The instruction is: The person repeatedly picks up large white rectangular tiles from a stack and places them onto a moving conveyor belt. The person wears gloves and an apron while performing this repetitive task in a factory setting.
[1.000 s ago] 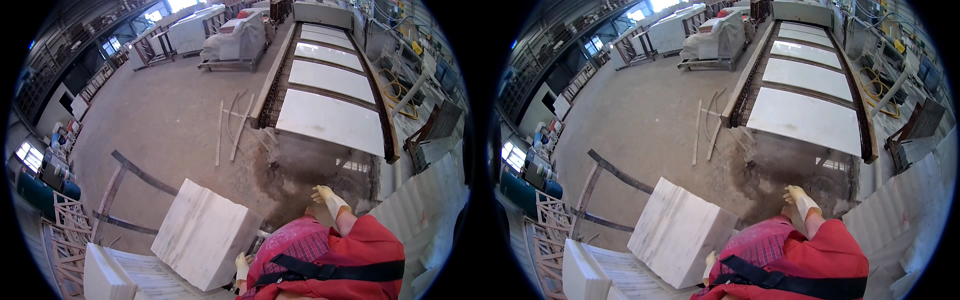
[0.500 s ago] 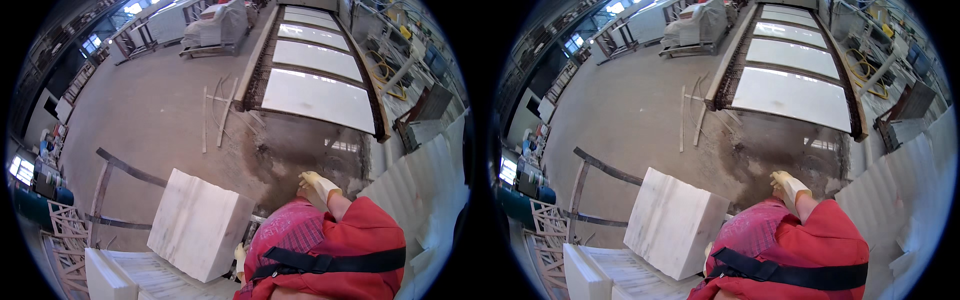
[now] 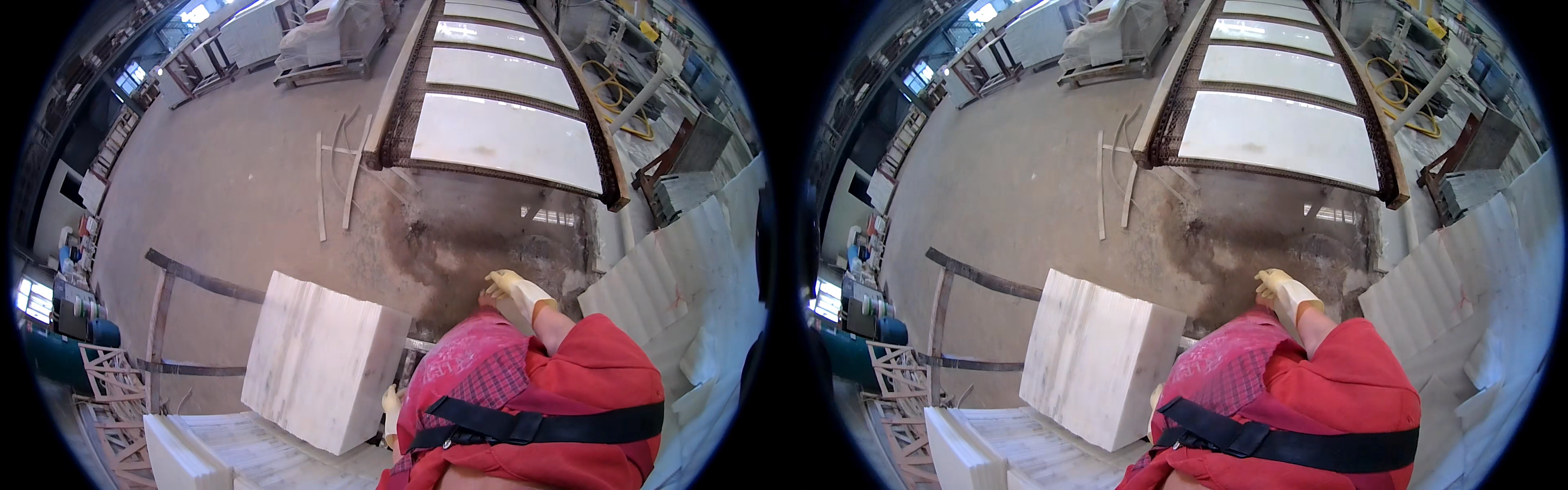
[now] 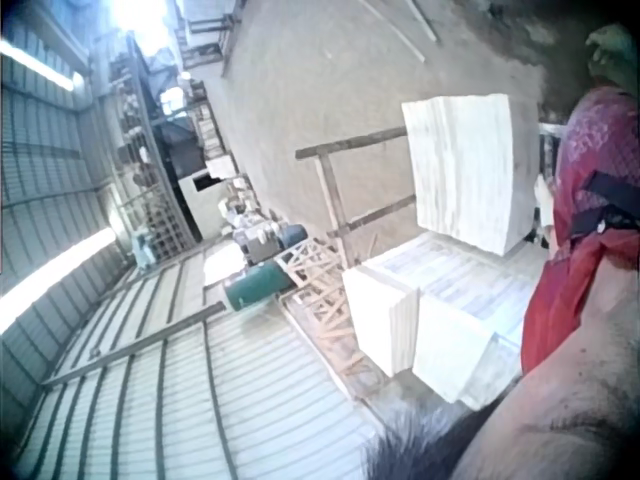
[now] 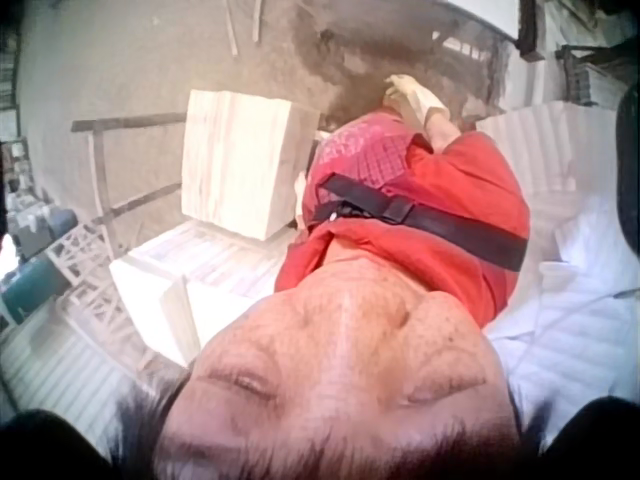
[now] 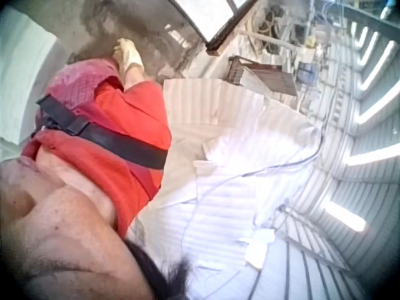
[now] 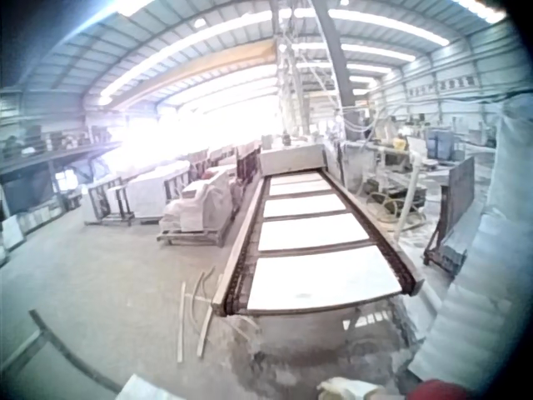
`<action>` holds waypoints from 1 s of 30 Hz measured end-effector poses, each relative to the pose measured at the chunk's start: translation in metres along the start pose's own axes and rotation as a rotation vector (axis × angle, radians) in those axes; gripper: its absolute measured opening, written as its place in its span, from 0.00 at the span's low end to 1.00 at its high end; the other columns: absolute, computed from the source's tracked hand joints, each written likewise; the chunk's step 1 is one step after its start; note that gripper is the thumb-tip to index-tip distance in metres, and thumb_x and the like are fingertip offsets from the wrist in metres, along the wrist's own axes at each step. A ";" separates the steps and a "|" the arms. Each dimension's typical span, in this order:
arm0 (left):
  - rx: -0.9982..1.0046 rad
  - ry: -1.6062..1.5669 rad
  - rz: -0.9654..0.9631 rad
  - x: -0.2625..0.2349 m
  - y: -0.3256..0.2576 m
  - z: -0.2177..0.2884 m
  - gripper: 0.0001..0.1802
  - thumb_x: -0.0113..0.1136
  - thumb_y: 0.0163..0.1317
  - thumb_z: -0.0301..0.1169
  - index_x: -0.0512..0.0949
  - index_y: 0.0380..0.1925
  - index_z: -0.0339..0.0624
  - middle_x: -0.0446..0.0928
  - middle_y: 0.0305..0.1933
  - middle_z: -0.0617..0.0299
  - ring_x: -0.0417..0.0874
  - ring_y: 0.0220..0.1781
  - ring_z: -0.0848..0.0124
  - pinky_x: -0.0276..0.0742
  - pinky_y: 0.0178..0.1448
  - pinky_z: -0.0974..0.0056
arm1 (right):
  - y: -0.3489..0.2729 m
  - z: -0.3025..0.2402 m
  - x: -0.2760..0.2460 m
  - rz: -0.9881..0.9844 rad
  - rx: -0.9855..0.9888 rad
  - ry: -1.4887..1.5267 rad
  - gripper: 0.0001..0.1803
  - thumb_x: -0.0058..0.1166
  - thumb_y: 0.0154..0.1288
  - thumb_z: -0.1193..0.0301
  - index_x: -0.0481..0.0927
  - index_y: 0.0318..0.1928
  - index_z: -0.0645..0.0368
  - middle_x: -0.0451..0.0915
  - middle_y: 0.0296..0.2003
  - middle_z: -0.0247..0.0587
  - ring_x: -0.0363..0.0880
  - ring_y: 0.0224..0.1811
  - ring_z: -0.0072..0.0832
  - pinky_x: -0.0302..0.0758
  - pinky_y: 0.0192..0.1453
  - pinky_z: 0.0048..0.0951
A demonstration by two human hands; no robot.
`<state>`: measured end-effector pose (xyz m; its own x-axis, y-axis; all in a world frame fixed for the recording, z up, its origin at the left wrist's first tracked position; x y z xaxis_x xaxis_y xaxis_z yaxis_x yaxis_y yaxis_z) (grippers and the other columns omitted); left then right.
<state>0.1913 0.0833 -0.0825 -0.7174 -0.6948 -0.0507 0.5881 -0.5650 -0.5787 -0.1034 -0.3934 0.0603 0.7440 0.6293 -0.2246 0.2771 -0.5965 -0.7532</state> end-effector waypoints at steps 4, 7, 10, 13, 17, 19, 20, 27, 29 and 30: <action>-0.262 -0.137 0.095 0.004 -0.010 0.009 0.28 0.53 0.71 0.42 0.68 0.64 0.36 0.82 0.47 0.38 0.86 0.34 0.56 0.81 0.34 0.58 | -0.002 0.001 0.002 -0.002 0.006 0.007 0.22 0.36 0.77 0.56 0.76 0.62 0.50 0.87 0.43 0.44 0.83 0.33 0.30 0.81 0.40 0.34; -0.180 -0.065 0.104 0.006 -0.016 0.017 0.29 0.54 0.71 0.43 0.67 0.65 0.38 0.81 0.50 0.39 0.85 0.34 0.57 0.80 0.34 0.58 | -0.004 -0.002 0.005 -0.006 0.000 0.001 0.22 0.36 0.78 0.56 0.76 0.61 0.50 0.87 0.43 0.44 0.83 0.33 0.29 0.81 0.39 0.32; -0.155 -0.044 0.125 0.006 -0.025 0.019 0.29 0.55 0.70 0.45 0.68 0.64 0.40 0.81 0.49 0.42 0.83 0.32 0.59 0.78 0.34 0.58 | -0.006 -0.006 0.009 -0.008 -0.013 -0.014 0.22 0.36 0.78 0.56 0.76 0.61 0.50 0.87 0.43 0.43 0.83 0.32 0.28 0.81 0.38 0.32; -0.208 -0.181 0.142 0.011 -0.032 0.018 0.27 0.55 0.70 0.45 0.70 0.62 0.42 0.81 0.44 0.46 0.81 0.28 0.63 0.75 0.30 0.60 | -0.004 -0.011 0.011 -0.028 -0.013 0.001 0.22 0.36 0.79 0.56 0.77 0.61 0.50 0.87 0.42 0.42 0.82 0.32 0.27 0.80 0.38 0.31; -0.319 -0.429 0.202 0.023 -0.042 0.017 0.24 0.56 0.70 0.46 0.72 0.59 0.44 0.82 0.38 0.50 0.78 0.24 0.67 0.71 0.26 0.63 | 0.000 -0.004 0.015 -0.031 0.009 0.022 0.23 0.36 0.81 0.53 0.78 0.61 0.48 0.87 0.42 0.43 0.85 0.37 0.31 0.83 0.42 0.34; -0.363 -0.396 0.299 0.028 -0.043 0.019 0.23 0.56 0.70 0.46 0.74 0.58 0.45 0.82 0.35 0.53 0.77 0.21 0.70 0.69 0.24 0.64 | 0.002 0.002 0.018 -0.085 -0.012 0.033 0.23 0.35 0.82 0.52 0.78 0.61 0.47 0.87 0.43 0.44 0.86 0.38 0.33 0.83 0.42 0.35; -0.409 -0.358 0.343 0.029 -0.044 0.020 0.22 0.57 0.70 0.46 0.74 0.57 0.45 0.82 0.34 0.54 0.76 0.20 0.71 0.68 0.22 0.65 | 0.004 0.006 0.017 -0.056 0.031 0.019 0.23 0.35 0.82 0.52 0.78 0.61 0.47 0.87 0.43 0.44 0.86 0.38 0.33 0.82 0.42 0.34; -0.517 -0.245 0.390 0.047 -0.053 0.006 0.22 0.57 0.68 0.47 0.78 0.55 0.46 0.84 0.36 0.59 0.81 0.29 0.71 0.73 0.32 0.65 | 0.016 0.027 0.003 -0.105 0.066 -0.064 0.24 0.34 0.82 0.52 0.78 0.63 0.46 0.87 0.45 0.44 0.86 0.39 0.34 0.82 0.44 0.38; -0.529 -0.220 0.421 0.053 -0.059 -0.002 0.23 0.57 0.68 0.47 0.79 0.55 0.45 0.84 0.38 0.59 0.82 0.32 0.70 0.76 0.36 0.64 | 0.019 0.029 0.003 -0.174 0.050 -0.089 0.24 0.34 0.82 0.52 0.77 0.63 0.46 0.87 0.45 0.44 0.86 0.39 0.34 0.82 0.43 0.37; -0.533 -0.212 0.431 0.054 -0.061 -0.005 0.23 0.57 0.67 0.47 0.79 0.55 0.45 0.85 0.39 0.58 0.82 0.33 0.70 0.77 0.38 0.64 | 0.022 0.030 0.001 -0.110 0.124 -0.114 0.24 0.34 0.81 0.52 0.77 0.63 0.47 0.87 0.45 0.44 0.86 0.39 0.34 0.82 0.43 0.37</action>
<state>0.1145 0.0826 -0.0538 -0.3426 -0.9094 -0.2360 0.5013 0.0355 -0.8645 -0.1148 -0.3907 0.0248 0.6375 0.7440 -0.2002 0.2704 -0.4594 -0.8461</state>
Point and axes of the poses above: each hand's wrist, its own y-axis towards the middle knuckle, its own x-axis out of the palm, z = x × y, the point moved 3 cm from there along y, towards the middle knuckle
